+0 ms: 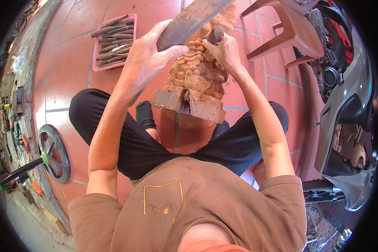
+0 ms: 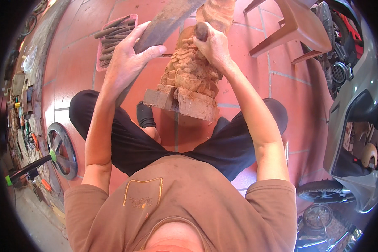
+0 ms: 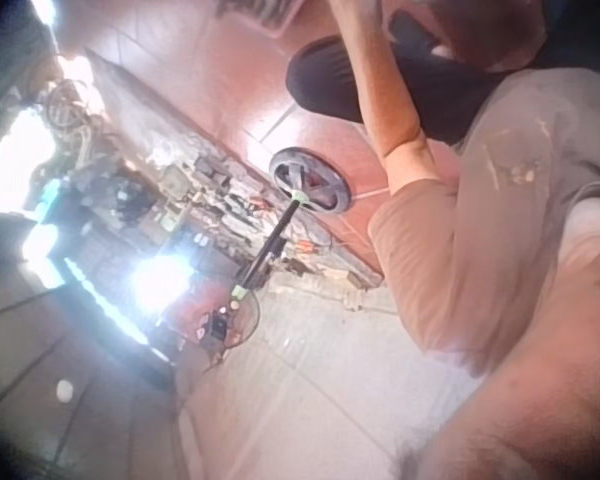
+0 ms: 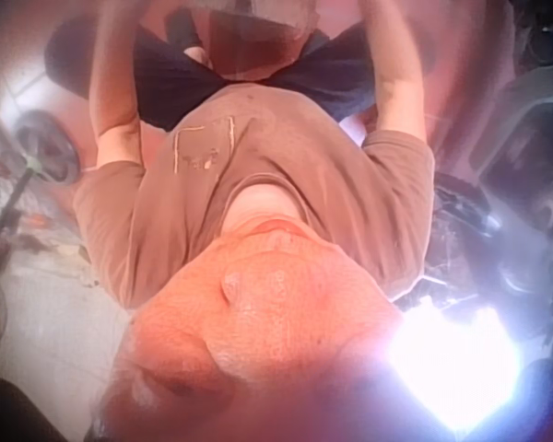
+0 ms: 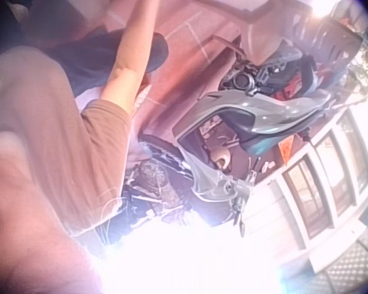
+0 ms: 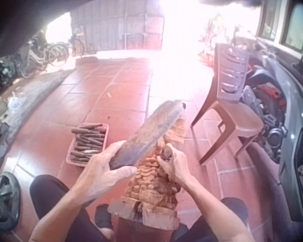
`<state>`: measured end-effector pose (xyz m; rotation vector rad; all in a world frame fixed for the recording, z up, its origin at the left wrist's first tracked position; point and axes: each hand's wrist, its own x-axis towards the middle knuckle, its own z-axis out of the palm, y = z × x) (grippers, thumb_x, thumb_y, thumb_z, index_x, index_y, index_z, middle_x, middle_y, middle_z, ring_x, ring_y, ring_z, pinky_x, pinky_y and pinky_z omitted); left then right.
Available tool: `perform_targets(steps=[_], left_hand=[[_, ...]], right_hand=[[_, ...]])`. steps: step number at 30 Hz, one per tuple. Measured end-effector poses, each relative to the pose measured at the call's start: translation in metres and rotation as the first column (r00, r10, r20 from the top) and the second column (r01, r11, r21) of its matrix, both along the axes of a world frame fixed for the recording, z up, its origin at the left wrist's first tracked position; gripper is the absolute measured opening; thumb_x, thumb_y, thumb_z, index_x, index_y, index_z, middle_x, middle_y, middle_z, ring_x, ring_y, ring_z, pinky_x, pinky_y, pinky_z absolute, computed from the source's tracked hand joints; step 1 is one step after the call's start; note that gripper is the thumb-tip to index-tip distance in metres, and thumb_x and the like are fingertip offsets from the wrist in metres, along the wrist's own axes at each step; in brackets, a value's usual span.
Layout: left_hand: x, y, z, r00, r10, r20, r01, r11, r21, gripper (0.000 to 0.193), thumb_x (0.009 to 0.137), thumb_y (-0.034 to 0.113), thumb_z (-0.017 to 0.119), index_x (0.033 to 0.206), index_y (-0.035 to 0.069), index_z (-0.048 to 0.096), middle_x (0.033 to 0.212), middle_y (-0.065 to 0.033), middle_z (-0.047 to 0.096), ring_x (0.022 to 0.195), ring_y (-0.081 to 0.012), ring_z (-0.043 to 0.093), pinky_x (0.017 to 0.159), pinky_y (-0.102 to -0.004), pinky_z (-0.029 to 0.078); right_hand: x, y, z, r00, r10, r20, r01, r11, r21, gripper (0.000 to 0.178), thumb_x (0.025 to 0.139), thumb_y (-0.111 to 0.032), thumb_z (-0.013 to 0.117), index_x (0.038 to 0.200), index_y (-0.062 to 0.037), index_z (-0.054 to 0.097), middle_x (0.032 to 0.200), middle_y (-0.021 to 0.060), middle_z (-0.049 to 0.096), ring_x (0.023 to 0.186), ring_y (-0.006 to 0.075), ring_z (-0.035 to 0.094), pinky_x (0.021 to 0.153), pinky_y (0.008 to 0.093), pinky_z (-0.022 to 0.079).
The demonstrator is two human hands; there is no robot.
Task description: The person carves a wooden sculpture using a chisel and mallet. They repeatedly strike the chisel to shape the wood, focusing on detailed areas of the figure.
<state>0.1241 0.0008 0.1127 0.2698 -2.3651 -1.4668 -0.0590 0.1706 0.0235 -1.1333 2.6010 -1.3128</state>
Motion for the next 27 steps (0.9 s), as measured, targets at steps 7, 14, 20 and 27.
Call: perform_targets(steps=[7, 14, 20, 27], left_hand=[[0.002, 0.0, 0.008, 0.999, -0.025, 0.028, 0.023, 0.997, 0.069, 0.06, 0.087, 0.023, 0.078, 0.138, 0.001, 0.055, 0.117, -0.0098, 0.068, 0.107, -0.0148, 0.063, 0.095, -0.03, 0.048], [0.0, -0.001, 0.006, 0.998, 0.005, 0.061, -0.008, 0.999, 0.041, 0.06, 0.087, 0.023, 0.078, 0.138, 0.0, 0.056, 0.117, -0.0089, 0.067, 0.108, -0.0143, 0.062, 0.096, -0.0301, 0.048], [0.002, -0.002, 0.006, 0.999, -0.023, 0.039, 0.02, 0.996, 0.082, 0.061, 0.087, 0.024, 0.078, 0.138, 0.001, 0.056, 0.119, -0.0088, 0.067, 0.109, -0.0144, 0.062, 0.097, -0.0299, 0.048], [0.004, -0.002, 0.01, 0.999, -0.008, 0.043, 0.004, 0.996, 0.086, 0.061, 0.087, 0.024, 0.078, 0.138, 0.0, 0.055, 0.119, -0.0095, 0.067, 0.11, -0.0151, 0.062, 0.098, -0.0305, 0.047]], right_hand=[[-0.04, 0.015, -0.015, 0.959, -0.03, 0.28, 0.077, 0.984, -0.159, 0.03, 0.083, -0.022, 0.079, 0.1, 0.0012, 0.07, 0.09, 0.0117, 0.074, 0.086, 0.016, 0.071, 0.077, 0.0338, 0.055], [-0.021, 0.004, -0.017, 0.971, -0.177, 0.16, 0.172, 0.984, 0.048, 0.03, 0.083, -0.023, 0.081, 0.098, 0.0015, 0.07, 0.086, 0.0116, 0.074, 0.077, 0.0169, 0.068, 0.072, 0.0339, 0.054], [-0.031, 0.01, -0.014, 0.979, -0.051, 0.199, 0.086, 0.982, -0.171, 0.031, 0.082, -0.026, 0.081, 0.098, -0.0014, 0.072, 0.083, 0.007, 0.072, 0.074, 0.0137, 0.065, 0.07, 0.0312, 0.053], [-0.029, 0.02, -0.008, 0.951, -0.076, 0.3, 0.119, 0.985, -0.128, 0.026, 0.08, -0.026, 0.082, 0.094, -0.0051, 0.074, 0.084, 0.0038, 0.071, 0.075, 0.0118, 0.064, 0.071, 0.0301, 0.052]])
